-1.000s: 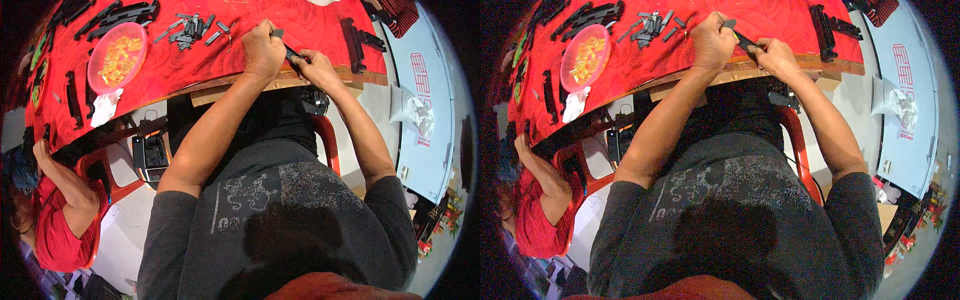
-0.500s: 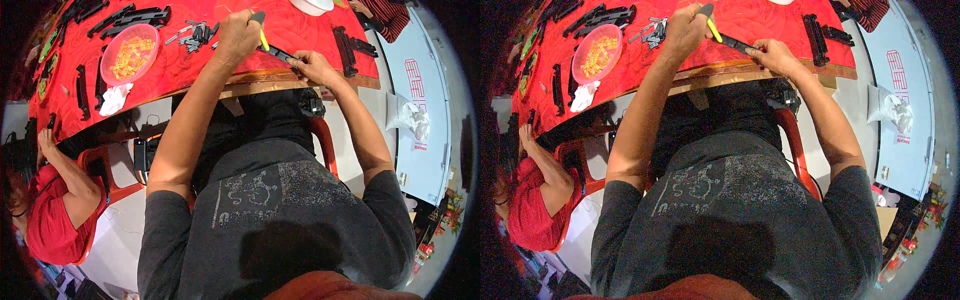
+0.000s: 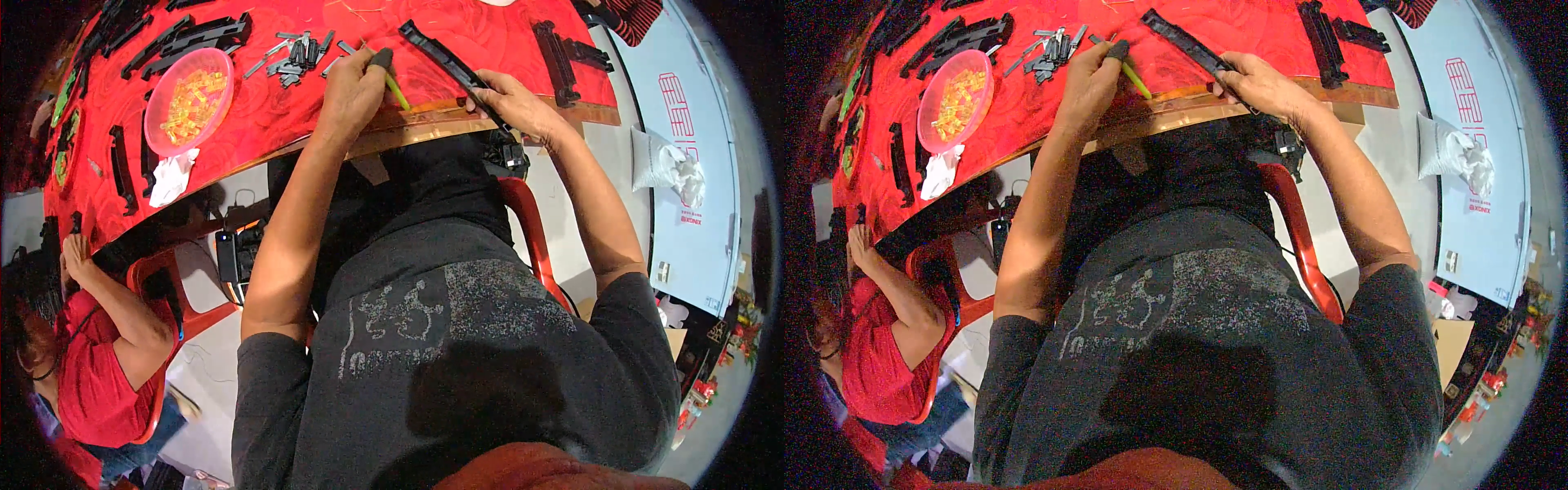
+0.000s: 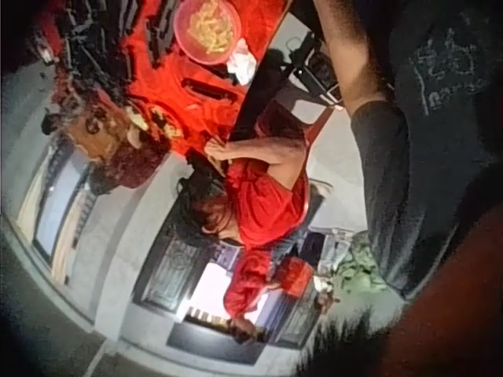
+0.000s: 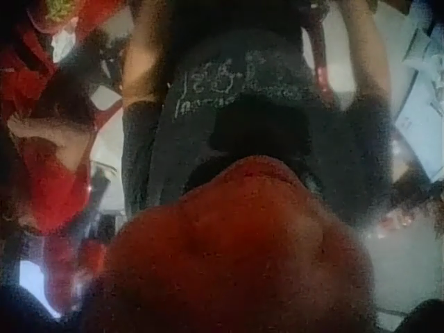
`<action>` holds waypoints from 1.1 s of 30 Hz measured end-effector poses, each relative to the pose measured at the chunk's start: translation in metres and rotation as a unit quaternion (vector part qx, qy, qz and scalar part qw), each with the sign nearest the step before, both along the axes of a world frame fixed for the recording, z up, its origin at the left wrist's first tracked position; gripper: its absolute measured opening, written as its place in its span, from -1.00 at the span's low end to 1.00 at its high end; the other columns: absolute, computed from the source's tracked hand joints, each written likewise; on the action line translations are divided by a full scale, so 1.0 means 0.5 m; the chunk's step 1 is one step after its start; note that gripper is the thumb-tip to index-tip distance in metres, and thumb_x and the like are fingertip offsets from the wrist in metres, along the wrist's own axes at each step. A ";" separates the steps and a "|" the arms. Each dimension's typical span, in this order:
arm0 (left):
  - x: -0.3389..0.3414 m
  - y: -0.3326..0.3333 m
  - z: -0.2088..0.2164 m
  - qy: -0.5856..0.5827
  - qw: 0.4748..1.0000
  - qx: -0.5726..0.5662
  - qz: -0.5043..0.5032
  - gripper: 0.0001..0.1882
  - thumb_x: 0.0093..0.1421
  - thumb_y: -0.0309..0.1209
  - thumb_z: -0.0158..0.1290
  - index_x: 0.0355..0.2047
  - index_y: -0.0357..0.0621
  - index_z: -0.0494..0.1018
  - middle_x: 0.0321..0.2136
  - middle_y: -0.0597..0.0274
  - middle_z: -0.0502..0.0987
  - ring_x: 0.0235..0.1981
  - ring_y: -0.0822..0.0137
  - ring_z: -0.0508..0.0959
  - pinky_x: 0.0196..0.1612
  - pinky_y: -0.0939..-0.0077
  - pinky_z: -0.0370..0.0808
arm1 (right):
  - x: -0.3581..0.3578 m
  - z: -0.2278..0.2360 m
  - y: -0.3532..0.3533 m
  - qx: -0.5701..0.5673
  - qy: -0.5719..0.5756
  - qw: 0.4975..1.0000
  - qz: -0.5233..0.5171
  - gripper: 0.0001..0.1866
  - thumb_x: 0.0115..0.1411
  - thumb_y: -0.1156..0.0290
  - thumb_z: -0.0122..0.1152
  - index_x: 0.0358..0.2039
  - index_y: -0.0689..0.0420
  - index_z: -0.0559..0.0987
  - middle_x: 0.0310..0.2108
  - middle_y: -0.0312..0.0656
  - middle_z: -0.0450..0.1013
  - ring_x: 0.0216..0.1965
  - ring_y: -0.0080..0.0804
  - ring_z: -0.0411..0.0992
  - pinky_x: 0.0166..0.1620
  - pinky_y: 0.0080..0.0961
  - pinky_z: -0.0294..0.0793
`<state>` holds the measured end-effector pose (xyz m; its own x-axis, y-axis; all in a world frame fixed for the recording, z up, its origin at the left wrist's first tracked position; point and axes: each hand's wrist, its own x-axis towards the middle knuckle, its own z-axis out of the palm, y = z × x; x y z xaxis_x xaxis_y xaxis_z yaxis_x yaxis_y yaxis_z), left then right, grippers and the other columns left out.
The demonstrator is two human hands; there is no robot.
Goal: The person assembles a plastic toy gun from plastic components and small screws at a table. The assembly is performed with a small screwdriver.
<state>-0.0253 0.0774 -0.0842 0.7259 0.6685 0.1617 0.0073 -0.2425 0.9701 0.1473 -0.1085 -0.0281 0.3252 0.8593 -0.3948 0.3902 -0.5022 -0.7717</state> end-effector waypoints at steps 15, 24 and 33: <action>-0.095 0.073 -0.013 0.058 0.992 -0.086 0.069 -0.80 0.27 -0.41 -0.13 -0.32 -0.28 0.44 -0.62 0.19 0.51 -0.70 0.47 0.46 -0.64 0.63 0.33 | -0.015 0.000 -0.040 0.147 -0.273 0.950 0.041 -0.75 0.31 0.38 -0.10 -0.11 0.27 0.38 -0.44 -0.18 0.38 -0.40 -0.49 0.34 -0.28 -0.49 0.37; -0.105 0.088 -0.019 0.088 0.981 -0.127 0.121 -0.82 0.21 -0.44 -0.10 -0.30 -0.29 0.44 -0.62 0.17 0.52 -0.68 0.42 0.50 -0.63 0.60 0.35 | -0.031 0.015 -0.044 0.129 -0.260 0.956 -0.042 -0.76 0.31 0.36 -0.07 -0.17 0.29 0.38 -0.45 -0.11 0.37 -0.36 -0.36 0.36 -0.21 -0.41 0.37; -0.112 0.106 -0.032 0.121 0.975 -0.051 0.180 -0.66 0.12 -0.43 0.04 -0.17 -0.49 0.39 -0.58 0.10 0.56 -0.59 0.36 0.56 -0.49 0.55 0.46 | -0.050 0.033 -0.046 0.172 -0.233 0.953 -0.092 -0.71 0.26 0.32 -0.07 -0.10 0.23 0.36 -0.43 0.18 0.40 -0.26 0.21 0.41 -0.19 -0.10 0.34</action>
<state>-0.0812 0.1305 -0.1000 0.4507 0.8903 -0.0650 0.3050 -0.0852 0.9485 0.1224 -0.1317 -0.0115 0.5544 0.8229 0.1241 0.6597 -0.3436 -0.6684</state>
